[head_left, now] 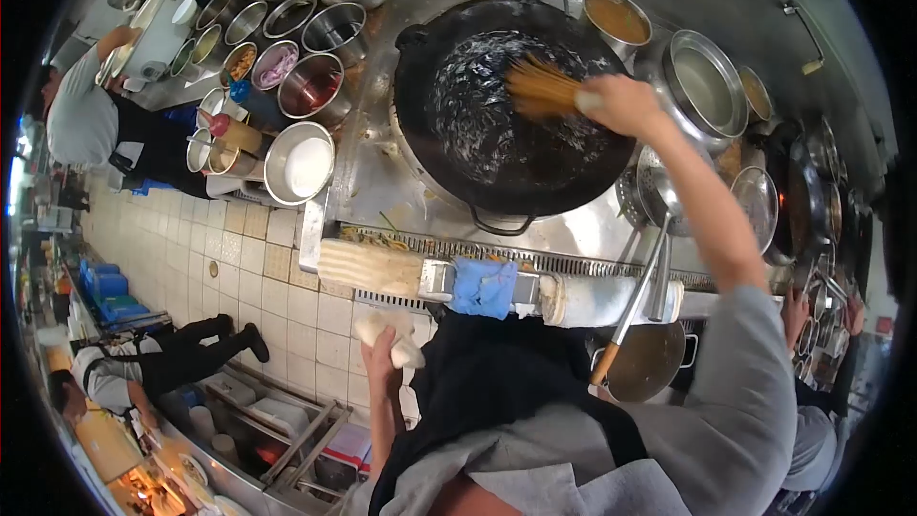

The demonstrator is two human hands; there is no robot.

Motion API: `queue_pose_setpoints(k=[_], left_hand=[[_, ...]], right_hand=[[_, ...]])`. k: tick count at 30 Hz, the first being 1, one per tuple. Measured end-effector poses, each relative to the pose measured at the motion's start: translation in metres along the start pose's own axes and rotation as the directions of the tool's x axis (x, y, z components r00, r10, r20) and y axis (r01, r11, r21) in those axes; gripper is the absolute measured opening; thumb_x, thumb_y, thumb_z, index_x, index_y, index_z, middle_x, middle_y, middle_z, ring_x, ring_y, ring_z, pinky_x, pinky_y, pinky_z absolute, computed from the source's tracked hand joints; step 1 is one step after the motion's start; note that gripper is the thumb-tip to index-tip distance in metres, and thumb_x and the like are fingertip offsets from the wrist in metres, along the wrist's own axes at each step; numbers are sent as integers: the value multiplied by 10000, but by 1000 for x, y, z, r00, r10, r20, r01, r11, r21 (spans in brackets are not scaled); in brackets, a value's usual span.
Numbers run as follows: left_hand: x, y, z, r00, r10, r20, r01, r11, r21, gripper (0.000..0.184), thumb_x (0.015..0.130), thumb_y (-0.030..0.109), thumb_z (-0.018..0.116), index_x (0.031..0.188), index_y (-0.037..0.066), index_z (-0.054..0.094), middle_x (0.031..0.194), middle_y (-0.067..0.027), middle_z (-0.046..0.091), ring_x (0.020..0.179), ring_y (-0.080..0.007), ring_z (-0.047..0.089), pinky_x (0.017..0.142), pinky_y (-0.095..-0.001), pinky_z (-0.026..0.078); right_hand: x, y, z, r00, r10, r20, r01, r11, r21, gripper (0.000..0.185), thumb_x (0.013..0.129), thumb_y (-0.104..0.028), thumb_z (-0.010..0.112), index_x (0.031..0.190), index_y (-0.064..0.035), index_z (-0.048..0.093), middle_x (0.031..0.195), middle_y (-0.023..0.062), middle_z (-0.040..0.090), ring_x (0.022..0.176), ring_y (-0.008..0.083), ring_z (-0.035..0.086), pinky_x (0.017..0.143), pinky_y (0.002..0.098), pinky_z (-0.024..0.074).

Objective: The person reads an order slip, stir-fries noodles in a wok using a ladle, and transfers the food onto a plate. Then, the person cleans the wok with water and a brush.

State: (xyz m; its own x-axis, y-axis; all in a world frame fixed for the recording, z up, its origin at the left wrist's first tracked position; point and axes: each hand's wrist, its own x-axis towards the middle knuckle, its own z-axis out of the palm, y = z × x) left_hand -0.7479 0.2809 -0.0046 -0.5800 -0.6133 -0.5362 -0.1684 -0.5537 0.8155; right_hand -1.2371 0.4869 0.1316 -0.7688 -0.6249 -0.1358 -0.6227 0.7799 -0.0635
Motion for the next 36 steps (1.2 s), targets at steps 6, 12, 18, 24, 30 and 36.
queue_pose_setpoints(k=[6, 12, 18, 24, 30, 36], left_hand=[[7, 19, 23, 1000, 1, 14, 1, 996, -87, 437, 835, 137, 614, 1210, -48, 489, 1030, -154, 612, 888, -231, 627, 744, -331, 516], [-9, 28, 10, 1000, -5, -30, 2, 996, -93, 426, 833, 144, 613, 1189, -53, 488, 1027, -151, 612, 879, -226, 627, 737, -327, 513], [35, 34, 49, 989, 17, 145, -11, 999, -42, 433, 838, 133, 622, 1217, -17, 478, 1020, -106, 598, 883, -181, 615, 743, -304, 508], [34, 30, 49, 990, 28, 135, -18, 997, -75, 466, 846, 107, 621, 1260, -16, 448, 1101, -122, 576, 987, -208, 595, 809, -327, 503], [80, 21, 120, 967, -106, 231, 93, 993, 67, 463, 840, 162, 657, 1222, -18, 466, 1044, -136, 606, 942, -234, 627, 789, -364, 530], [120, 22, 177, 876, -237, 420, 277, 960, -34, 474, 902, 522, 524, 1081, 83, 531, 920, -73, 611, 834, -257, 638, 763, -430, 551]], right_hand=[[-37, -28, 27, 989, -121, -88, 127, 990, 65, 340, 787, -288, 627, 1114, -198, 652, 879, 155, 682, 840, 332, 665, 731, 445, 532], [-27, -16, -20, 999, 38, 5, -38, 998, -59, 296, 775, -301, 605, 1021, -164, 696, 924, 146, 696, 880, 319, 674, 760, 433, 536], [-4, -64, -9, 996, 90, 28, -90, 996, -21, 249, 788, -237, 566, 926, -89, 711, 905, 181, 689, 879, 330, 678, 761, 432, 543], [-103, -28, 2, 993, 103, 53, -98, 992, -80, 286, 797, -258, 609, 1069, -195, 668, 902, 129, 683, 839, 290, 678, 727, 418, 540], [23, -48, 39, 917, 388, -97, -328, 868, 373, 297, 806, -274, 528, 932, -72, 706, 985, 139, 690, 925, 289, 677, 777, 432, 535], [-104, -97, 49, 982, 169, 78, -186, 917, 354, 283, 754, -232, 582, 936, -52, 705, 946, 163, 693, 900, 319, 678, 776, 410, 530]])
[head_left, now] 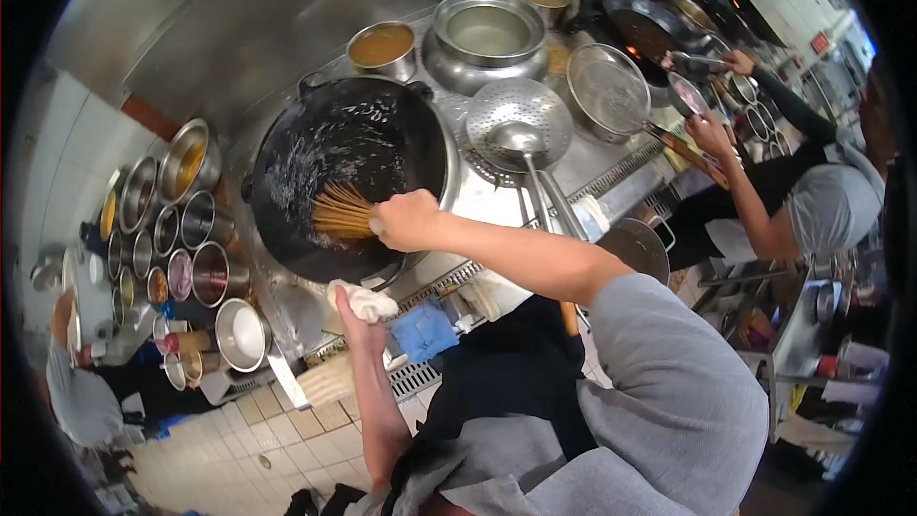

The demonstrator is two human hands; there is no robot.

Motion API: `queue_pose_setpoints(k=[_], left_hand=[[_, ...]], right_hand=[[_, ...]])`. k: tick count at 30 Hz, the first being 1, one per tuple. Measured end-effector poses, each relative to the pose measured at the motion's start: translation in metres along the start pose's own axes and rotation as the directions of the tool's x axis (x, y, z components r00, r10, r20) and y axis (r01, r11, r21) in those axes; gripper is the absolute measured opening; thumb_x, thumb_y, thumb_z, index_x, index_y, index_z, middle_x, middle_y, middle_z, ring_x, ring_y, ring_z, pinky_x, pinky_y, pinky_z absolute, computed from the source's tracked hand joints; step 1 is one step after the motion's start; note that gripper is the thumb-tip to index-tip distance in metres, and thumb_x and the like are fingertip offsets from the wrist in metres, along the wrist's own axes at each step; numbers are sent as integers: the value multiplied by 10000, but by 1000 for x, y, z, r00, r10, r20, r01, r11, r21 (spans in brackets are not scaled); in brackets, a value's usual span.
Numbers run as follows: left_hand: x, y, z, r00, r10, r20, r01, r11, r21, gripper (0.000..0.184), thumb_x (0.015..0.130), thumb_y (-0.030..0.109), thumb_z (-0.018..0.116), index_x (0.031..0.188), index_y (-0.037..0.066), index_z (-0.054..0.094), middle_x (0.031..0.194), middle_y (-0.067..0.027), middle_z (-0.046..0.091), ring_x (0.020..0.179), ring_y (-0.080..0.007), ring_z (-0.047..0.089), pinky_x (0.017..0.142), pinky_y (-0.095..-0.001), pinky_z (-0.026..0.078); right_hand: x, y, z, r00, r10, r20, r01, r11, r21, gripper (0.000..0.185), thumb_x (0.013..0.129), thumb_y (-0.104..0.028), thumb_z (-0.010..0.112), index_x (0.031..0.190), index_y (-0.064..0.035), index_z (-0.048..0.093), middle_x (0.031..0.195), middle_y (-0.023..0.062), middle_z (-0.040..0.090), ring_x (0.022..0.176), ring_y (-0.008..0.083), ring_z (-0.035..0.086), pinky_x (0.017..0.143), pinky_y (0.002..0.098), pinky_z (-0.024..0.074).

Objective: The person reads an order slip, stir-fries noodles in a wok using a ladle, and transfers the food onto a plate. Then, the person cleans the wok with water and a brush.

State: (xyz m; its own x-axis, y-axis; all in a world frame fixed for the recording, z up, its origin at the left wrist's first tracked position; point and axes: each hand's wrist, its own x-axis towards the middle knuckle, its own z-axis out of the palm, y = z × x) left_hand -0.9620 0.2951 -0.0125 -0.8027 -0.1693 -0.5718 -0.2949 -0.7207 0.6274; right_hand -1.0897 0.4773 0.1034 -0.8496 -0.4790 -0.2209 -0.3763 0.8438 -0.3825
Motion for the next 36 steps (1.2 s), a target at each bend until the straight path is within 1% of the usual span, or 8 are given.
queue_pose_setpoints(k=[4, 8, 17, 20, 21, 31, 34, 36], left_hand=[[0, -2, 21, 998, -42, -36, 44, 998, 42, 386, 899, 488, 551, 982, 110, 544, 844, -48, 590, 781, -240, 628, 732, -431, 552], [22, -9, 30, 994, -67, -82, 65, 997, -30, 209, 875, 326, 593, 923, 128, 546, 784, -23, 592, 708, -192, 616, 664, -407, 542], [-4, 6, 5, 991, 71, -112, -65, 996, 57, 60, 821, 187, 616, 808, 140, 582, 740, 0, 618, 648, -165, 601, 609, -334, 518], [-17, 25, -11, 996, 84, -27, -78, 981, 178, 104, 854, 219, 591, 826, 120, 601, 737, -5, 621, 640, -151, 606, 564, -300, 505], [-9, 35, -31, 993, 27, 117, -49, 982, 185, 96, 855, 205, 589, 818, 116, 594, 724, -3, 616, 630, -153, 603, 552, -296, 497], [-47, 91, -35, 996, 82, -38, -54, 876, 479, 134, 869, 213, 585, 888, 86, 627, 767, -38, 638, 629, -173, 637, 530, -326, 536], [-51, 98, -16, 959, 272, -74, -197, 836, 513, 160, 816, 143, 623, 922, 29, 585, 763, -73, 614, 633, -224, 633, 554, -351, 543], [-44, 103, -14, 901, 429, 70, -388, 720, 575, 237, 767, 85, 622, 982, 3, 564, 784, -73, 596, 651, -229, 625, 575, -361, 536]], right_hand=[[-49, 55, -57, 963, 256, 81, -263, 841, 473, 410, 776, -331, 621, 1114, -107, 679, 818, 116, 700, 610, 247, 679, 582, 344, 542], [-103, 84, -15, 939, 330, -99, -53, 421, 906, 466, 812, -264, 679, 1222, -57, 605, 659, 74, 623, 414, 134, 530, 398, 287, 437], [-164, 69, 57, 874, 432, -221, 159, 175, 972, 434, 879, -282, 646, 1269, -110, 566, 944, 39, 662, 633, 87, 578, 471, 242, 458], [-151, 67, 123, 684, 451, -574, 237, 607, 758, 388, 877, -270, 651, 1220, -96, 606, 944, 59, 675, 726, 104, 608, 594, 275, 515], [-182, 40, 82, 838, 527, -140, 92, 116, 989, 369, 883, -243, 647, 1218, -94, 606, 949, 54, 673, 708, 118, 614, 584, 261, 509], [-206, 1, 123, 934, 348, -77, 122, -110, 986, 485, 888, -298, 641, 1321, -125, 507, 992, 37, 642, 561, 70, 541, 430, 227, 453], [-187, 0, 153, 880, 358, -313, 264, 179, 948, 392, 877, -104, 649, 1244, 0, 561, 1125, 78, 620, 1051, 143, 568, 920, 266, 444], [-190, -10, 134, 911, 351, -216, 175, 144, 974, 412, 870, -102, 659, 1257, -5, 560, 1144, 86, 616, 1026, 133, 574, 892, 254, 453]])
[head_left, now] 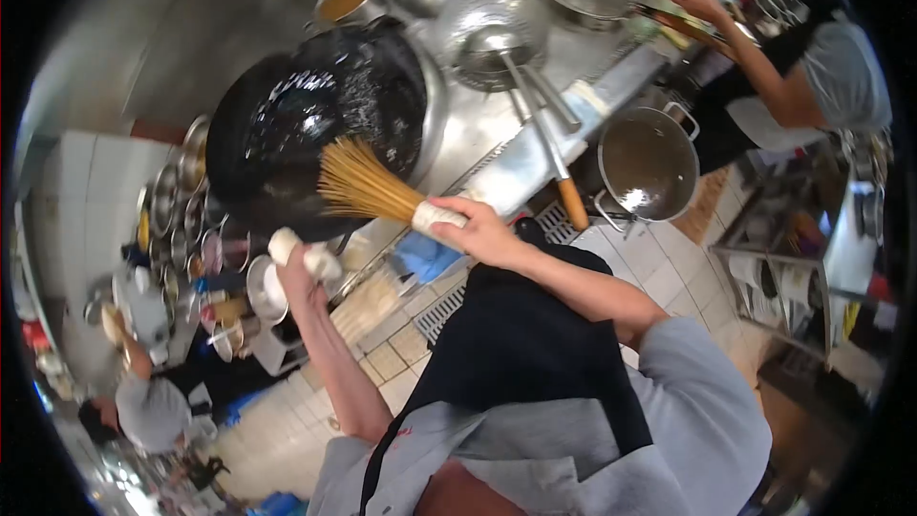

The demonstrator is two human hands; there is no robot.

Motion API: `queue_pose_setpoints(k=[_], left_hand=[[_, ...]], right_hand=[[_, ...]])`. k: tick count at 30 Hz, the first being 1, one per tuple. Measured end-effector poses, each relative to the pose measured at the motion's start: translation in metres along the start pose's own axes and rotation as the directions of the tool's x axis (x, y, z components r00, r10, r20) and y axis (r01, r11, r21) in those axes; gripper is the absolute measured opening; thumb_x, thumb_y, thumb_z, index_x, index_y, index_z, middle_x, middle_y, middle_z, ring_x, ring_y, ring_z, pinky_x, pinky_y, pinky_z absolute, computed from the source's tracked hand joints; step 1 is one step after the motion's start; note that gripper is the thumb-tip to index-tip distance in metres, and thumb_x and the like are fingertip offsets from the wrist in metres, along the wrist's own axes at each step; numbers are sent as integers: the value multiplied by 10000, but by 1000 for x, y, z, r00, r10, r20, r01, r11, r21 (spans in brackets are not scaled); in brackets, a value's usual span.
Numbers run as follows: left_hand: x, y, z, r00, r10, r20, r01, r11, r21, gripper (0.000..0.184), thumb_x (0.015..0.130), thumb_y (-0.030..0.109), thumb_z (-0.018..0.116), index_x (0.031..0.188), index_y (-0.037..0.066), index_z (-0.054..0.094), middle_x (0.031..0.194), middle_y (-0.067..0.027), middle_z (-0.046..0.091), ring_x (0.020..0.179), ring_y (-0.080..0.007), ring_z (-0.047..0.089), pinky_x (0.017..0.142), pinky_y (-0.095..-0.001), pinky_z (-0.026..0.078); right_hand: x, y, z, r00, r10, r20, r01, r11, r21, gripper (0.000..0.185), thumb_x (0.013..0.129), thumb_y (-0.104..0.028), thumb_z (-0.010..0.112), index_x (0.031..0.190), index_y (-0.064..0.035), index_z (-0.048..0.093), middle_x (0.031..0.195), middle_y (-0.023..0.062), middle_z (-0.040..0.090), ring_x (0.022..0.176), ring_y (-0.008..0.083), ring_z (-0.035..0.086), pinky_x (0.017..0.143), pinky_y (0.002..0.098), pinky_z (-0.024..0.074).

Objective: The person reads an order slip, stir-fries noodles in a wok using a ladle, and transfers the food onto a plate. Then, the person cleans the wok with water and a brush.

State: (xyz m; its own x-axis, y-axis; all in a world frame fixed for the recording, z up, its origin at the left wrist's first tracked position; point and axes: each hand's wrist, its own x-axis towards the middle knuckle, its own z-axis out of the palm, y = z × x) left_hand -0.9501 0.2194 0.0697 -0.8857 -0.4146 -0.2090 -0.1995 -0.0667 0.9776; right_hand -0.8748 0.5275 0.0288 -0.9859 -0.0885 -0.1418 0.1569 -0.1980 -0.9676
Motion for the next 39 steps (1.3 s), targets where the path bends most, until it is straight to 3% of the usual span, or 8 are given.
queue_pose_setpoints(k=[14, 20, 24, 26, 28, 32, 36, 39], left_hand=[[-59, 41, 56, 863, 505, 33, -475, 786, 397, 491, 735, 61, 592, 1190, -35, 434, 1017, -125, 533, 833, -176, 559, 754, -305, 485], [-120, -54, 41, 901, 423, -97, -374, 870, 320, 678, 780, 70, 615, 1352, -64, 275, 1170, -170, 495, 1030, -244, 532, 916, -352, 439], [-112, -51, 42, 892, 400, -209, -338, 900, 276, 667, 782, 68, 616, 1347, -68, 287, 1169, -174, 499, 1071, -259, 515, 959, -354, 412], [-92, -33, 31, 918, 361, -165, -311, 913, 264, 555, 768, 54, 604, 1270, -53, 394, 1105, -142, 544, 967, -221, 554, 871, -331, 457], [-68, -16, 19, 956, 249, -154, -214, 954, 211, 466, 755, 37, 586, 1197, -41, 457, 993, -108, 571, 859, -193, 578, 782, -316, 485], [-22, -19, 15, 997, -25, -68, 22, 999, -49, 292, 738, -3, 564, 1028, 5, 539, 873, -54, 583, 764, -159, 597, 660, -293, 494], [-3, -63, 30, 972, -204, -116, 169, 953, -251, 260, 763, 3, 567, 1022, 11, 543, 845, -57, 593, 733, -164, 611, 626, -309, 512], [6, -86, 48, 979, -203, -20, 177, 893, -413, 126, 773, 40, 586, 896, 33, 562, 748, -63, 619, 628, -191, 635, 549, -329, 525]], right_hand=[[69, -8, 25, 976, -202, -85, 187, 970, -157, 483, 831, -188, 697, 1265, -31, 553, 1049, 89, 657, 856, 124, 615, 737, 259, 499], [87, -35, 33, 920, -335, -202, 307, 939, -157, 484, 801, -294, 686, 1204, -44, 591, 1005, 183, 677, 937, 260, 665, 811, 331, 502], [36, -3, -11, 967, -185, 178, 255, 620, -742, 526, 793, -390, 661, 1270, -186, 576, 905, 160, 688, 862, 345, 663, 752, 413, 533], [34, 4, -59, 980, -164, -110, 2, 565, -825, 533, 785, -410, 662, 1266, -194, 582, 847, 152, 689, 799, 336, 669, 725, 421, 534], [25, -44, -93, 945, -19, -326, -202, 751, -629, 469, 823, -422, 622, 1226, -183, 609, 886, 169, 689, 808, 335, 669, 747, 433, 515], [33, -37, -125, 922, -64, -382, -284, 559, -779, 465, 866, -421, 576, 1201, -102, 618, 932, 206, 674, 890, 354, 651, 799, 442, 492], [-15, 9, -150, 793, -379, -477, -211, 563, -799, 391, 938, -257, 513, 1253, -33, 564, 1189, 217, 566, 1106, 354, 517, 967, 413, 383], [-41, 42, -151, 849, 164, -502, -330, 906, -263, 486, 835, -124, 593, 1278, 49, 491, 844, 121, 636, 667, 187, 601, 633, 332, 502]])
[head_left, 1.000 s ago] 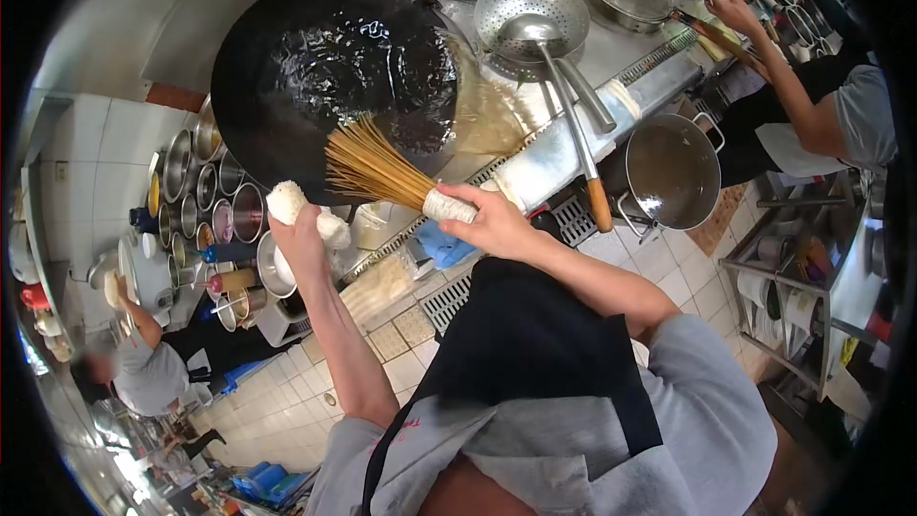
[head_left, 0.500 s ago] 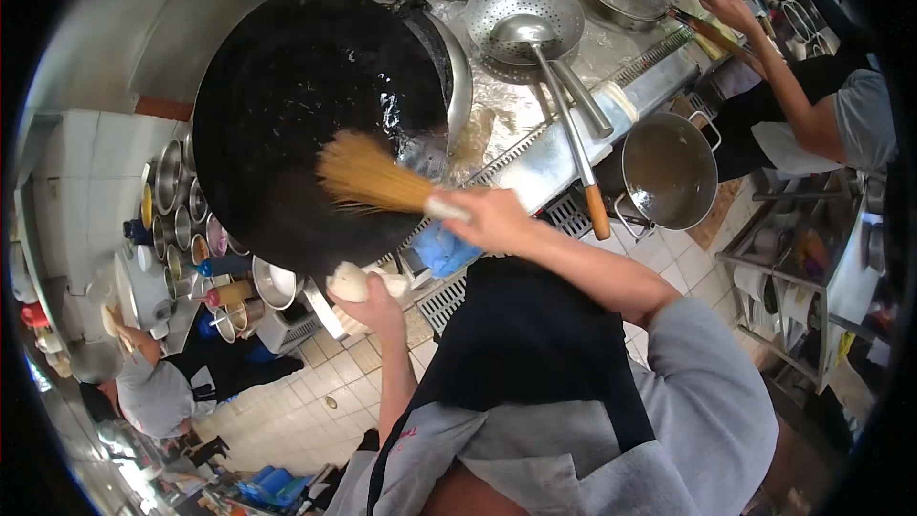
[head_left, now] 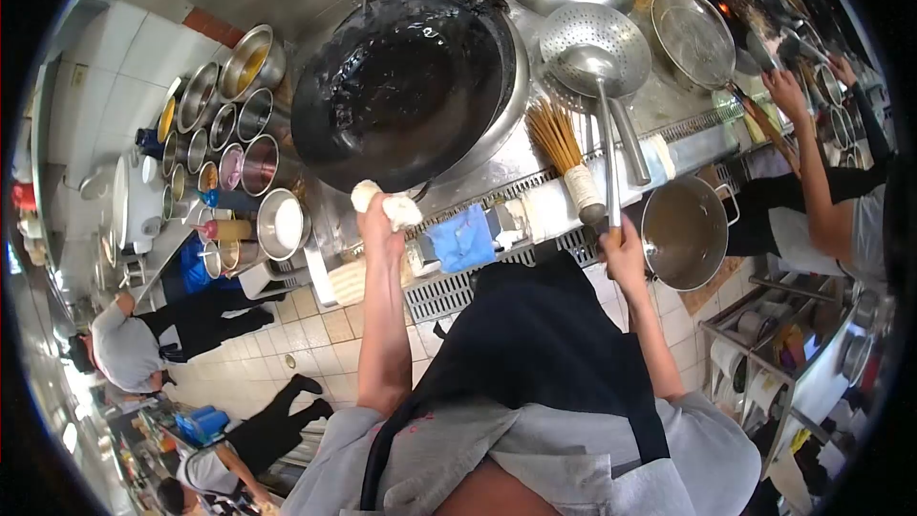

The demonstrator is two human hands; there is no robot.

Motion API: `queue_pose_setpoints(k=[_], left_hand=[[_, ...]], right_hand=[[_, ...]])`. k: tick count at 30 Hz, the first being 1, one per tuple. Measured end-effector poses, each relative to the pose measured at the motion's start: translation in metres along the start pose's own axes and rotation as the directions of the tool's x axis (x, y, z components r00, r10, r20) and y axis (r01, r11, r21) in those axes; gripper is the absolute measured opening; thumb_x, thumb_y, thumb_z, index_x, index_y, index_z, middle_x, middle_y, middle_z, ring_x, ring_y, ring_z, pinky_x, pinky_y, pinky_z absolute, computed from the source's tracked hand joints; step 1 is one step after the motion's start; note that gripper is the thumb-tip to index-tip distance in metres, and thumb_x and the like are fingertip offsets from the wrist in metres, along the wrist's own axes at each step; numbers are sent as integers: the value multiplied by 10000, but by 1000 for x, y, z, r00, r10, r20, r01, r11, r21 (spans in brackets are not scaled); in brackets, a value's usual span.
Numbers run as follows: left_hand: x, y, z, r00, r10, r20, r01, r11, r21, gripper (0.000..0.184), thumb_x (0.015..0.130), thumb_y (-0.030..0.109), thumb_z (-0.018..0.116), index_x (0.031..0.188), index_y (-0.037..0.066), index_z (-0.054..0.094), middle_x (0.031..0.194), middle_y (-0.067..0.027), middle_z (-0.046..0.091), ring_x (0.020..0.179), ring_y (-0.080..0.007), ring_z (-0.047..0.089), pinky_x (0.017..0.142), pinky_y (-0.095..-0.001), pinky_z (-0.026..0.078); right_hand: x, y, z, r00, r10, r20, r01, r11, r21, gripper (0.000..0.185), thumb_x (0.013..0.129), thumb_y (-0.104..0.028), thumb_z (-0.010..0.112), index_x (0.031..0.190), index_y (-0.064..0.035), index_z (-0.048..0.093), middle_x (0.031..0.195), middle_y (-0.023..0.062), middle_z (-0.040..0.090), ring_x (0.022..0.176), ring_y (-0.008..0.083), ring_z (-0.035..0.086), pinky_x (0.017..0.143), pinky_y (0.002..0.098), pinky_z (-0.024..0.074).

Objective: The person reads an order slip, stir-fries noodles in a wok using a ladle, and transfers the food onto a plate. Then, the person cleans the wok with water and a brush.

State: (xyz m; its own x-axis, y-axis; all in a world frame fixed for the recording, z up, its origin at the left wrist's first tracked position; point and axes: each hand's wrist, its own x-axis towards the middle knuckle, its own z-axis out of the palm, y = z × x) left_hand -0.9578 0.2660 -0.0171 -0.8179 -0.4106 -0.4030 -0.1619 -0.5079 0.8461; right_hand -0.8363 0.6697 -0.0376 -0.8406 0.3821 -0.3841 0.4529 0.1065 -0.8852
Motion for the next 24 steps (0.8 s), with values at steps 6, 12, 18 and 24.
queue_pose_setpoints(k=[6, 12, 18, 24], left_hand=[[15, -16, 23, 998, -62, 13, 63, 994, -86, 206, 760, 28, 572, 964, 42, 547, 781, -64, 599, 689, -207, 633, 602, -350, 533], [-7, -1, 30, 970, -234, 67, 235, 972, -11, 271, 837, 251, 656, 998, 59, 551, 857, -66, 582, 735, -226, 625, 706, -380, 569], [-78, -29, 39, 977, 108, 187, -213, 614, 760, 494, 794, 197, 673, 1160, -32, 431, 970, -192, 636, 828, -297, 655, 720, -372, 531], [-125, -42, 72, 936, -123, 331, -351, -214, 912, 735, 736, 317, 732, 1324, 56, 377, 1158, -337, 512, 1041, -437, 554, 868, -499, 468]], right_hand=[[33, -58, -16, 999, -1, 48, -4, 995, 99, 135, 819, -67, 572, 929, 6, 543, 551, 32, 496, 377, 110, 454, 338, 277, 346], [170, -147, -14, 937, -341, 76, 325, 930, 169, 78, 841, -101, 506, 853, -24, 512, 537, 29, 487, 379, 131, 460, 319, 281, 351], [311, -223, -1, 904, -48, 424, -255, 736, 628, 127, 915, -163, 536, 887, -39, 523, 582, -7, 466, 425, 86, 433, 347, 237, 327], [266, -208, 0, 549, -511, 661, -746, 57, 664, 197, 974, -136, 427, 860, 16, 478, 642, -2, 392, 433, 67, 346, 335, 218, 251]])
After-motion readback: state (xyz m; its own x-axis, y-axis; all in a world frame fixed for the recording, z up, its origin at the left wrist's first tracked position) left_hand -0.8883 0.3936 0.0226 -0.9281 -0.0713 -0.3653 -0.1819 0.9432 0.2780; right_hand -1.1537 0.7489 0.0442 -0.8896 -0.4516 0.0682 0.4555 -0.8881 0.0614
